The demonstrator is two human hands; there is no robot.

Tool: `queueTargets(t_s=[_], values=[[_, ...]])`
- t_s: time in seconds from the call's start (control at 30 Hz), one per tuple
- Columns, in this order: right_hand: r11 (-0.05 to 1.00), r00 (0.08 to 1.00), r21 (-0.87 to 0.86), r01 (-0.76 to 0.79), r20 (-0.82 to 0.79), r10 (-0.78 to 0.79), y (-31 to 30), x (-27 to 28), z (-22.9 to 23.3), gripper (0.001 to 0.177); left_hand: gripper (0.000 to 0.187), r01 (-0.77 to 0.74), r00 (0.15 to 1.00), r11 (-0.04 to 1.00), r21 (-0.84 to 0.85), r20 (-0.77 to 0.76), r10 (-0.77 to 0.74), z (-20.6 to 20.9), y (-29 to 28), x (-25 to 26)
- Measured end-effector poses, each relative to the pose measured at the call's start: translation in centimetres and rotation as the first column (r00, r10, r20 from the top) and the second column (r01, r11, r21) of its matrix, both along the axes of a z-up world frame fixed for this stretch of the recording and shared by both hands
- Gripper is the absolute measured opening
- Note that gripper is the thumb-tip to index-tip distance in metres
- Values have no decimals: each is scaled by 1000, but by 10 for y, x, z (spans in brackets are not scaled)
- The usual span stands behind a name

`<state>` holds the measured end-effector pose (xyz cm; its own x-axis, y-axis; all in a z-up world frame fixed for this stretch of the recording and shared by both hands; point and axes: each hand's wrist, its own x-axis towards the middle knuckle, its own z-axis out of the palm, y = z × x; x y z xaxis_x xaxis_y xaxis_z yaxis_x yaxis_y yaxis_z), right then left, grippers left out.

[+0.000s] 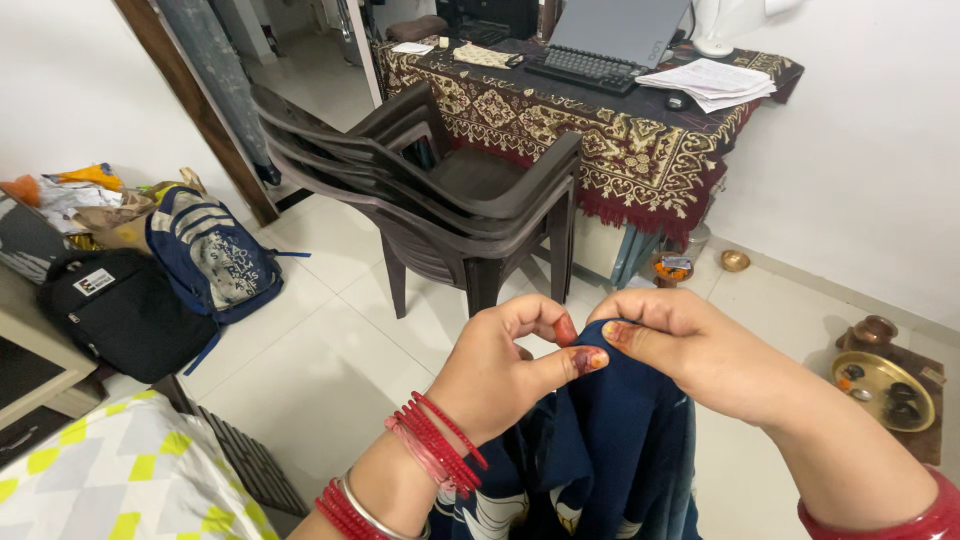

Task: The person folds a dark blue floral dress by hand on a bed, aligning edges and smoothing the fabric. The person then places the folded dress on a stack of other folded clothes.

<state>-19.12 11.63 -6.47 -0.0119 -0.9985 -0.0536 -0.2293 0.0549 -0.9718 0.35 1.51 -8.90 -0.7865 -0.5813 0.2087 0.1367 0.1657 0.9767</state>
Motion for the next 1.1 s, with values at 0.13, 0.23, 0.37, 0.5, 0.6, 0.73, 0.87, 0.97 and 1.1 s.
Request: queueTargets(t_s=[0.13,0.23,0.37,0.5,0.6,0.73,0.87,0.97,1.1], values=[[999,1000,33,13,-10,-12,-1,2,0,24,16,36,999,999,41,22,-37,1,-5,4],[999,999,-9,-30,10,30,-2,2,-1,23,18,25,992,999,33,121,-29,5,-6,8],[998,998,1,-59,-24,59,-3,2,-4,22,22,32,937,999,-33,348,-19,6,-10,12],[1000,999,3,-28,-32,29,-3,1,-3,21,19,131,981,991,-20,148,-127,5,-14,11],[999,1000,-24,-29,-9,29,-4,0,-1,21,18,124,986,991,46,105,-128,6,-14,9],[994,995,63,90,-37,-88,-4,1,1,21,16,-18,980,1000,4,197,17,15,-10,5],[998,997,24,64,-44,-63,-4,2,-1,21,19,-81,911,995,-64,400,100,22,-6,3],[999,998,-26,31,-46,-32,-4,0,-2,21,19,-39,978,981,-191,195,77,23,-4,1],[998,997,-28,50,-61,-52,-5,-2,-5,21,20,19,959,984,-179,280,32,23,2,1]])
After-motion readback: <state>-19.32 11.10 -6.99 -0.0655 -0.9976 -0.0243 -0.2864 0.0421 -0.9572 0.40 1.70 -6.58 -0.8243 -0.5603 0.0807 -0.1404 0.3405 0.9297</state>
